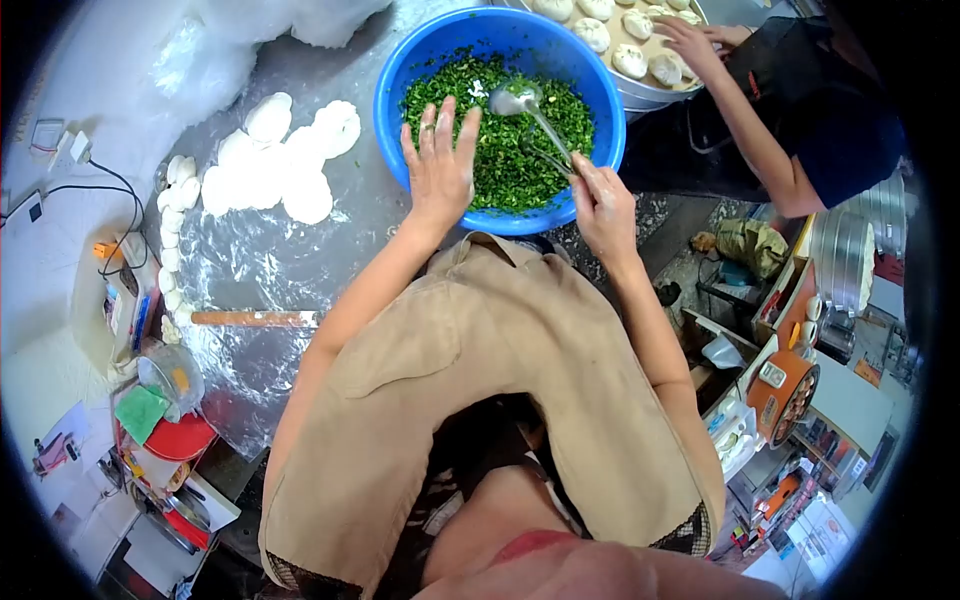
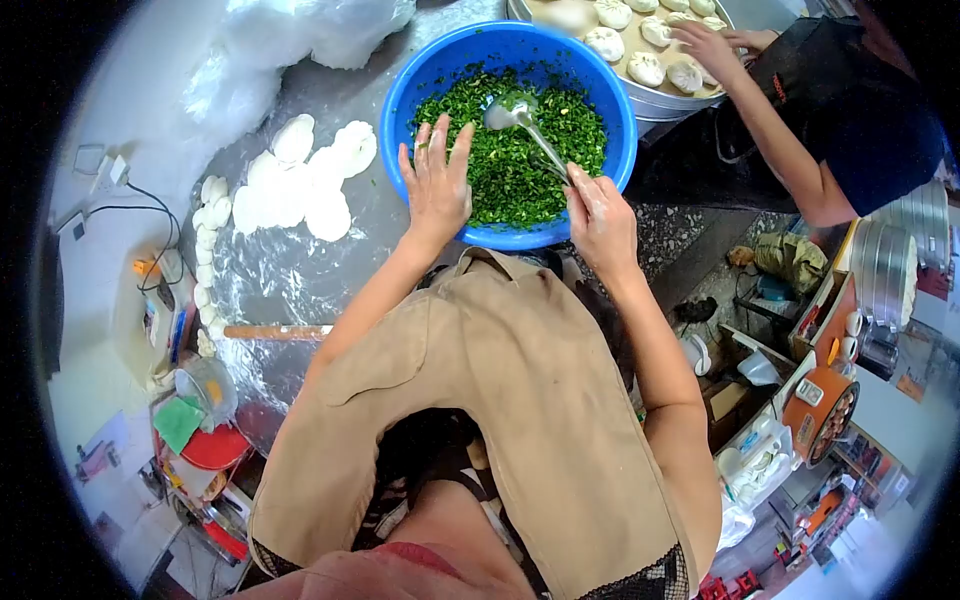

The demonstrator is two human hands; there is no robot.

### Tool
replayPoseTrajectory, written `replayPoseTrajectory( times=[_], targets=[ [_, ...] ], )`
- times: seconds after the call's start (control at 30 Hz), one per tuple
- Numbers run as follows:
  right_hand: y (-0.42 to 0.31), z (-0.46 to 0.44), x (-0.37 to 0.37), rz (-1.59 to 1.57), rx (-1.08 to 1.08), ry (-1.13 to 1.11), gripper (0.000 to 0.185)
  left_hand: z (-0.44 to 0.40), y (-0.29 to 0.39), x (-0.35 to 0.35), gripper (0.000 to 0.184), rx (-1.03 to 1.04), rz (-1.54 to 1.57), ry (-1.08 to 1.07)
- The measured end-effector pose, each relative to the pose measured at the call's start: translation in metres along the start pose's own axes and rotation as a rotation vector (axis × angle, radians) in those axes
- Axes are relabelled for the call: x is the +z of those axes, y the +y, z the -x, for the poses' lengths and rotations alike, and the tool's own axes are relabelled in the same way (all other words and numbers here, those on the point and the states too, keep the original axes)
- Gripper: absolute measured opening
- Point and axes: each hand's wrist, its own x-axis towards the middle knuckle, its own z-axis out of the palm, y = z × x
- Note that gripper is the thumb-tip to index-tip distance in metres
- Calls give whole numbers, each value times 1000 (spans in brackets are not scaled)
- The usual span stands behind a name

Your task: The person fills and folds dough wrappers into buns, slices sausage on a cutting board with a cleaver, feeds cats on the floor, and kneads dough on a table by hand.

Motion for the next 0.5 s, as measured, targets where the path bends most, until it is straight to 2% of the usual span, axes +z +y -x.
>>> replayPoseTrajectory(
  times=[0.07, 0.2, 0.27, 0.43, 0.5],
  targets=[
    [-1, 3, -1, -4, -47, 4, 31, -4, -1, 1, 65, 155, -59, 243],
    [-6, 6, -11, 2, -132, -18, 34, -26, -4, 2, 53, 280, -77, 400],
    [-4, 4, -21, 66, -204, -49, 36, -33, -10, -4, 48, 350, -47, 338],
    [4, 6, -35, 41, -317, -39, 39, -42, -12, -20, 53, 368, 57, 151],
    [6, 9, -38, 27, -311, -7, 39, -44, -11, -23, 58, 194, 264, -69]
  ],
)
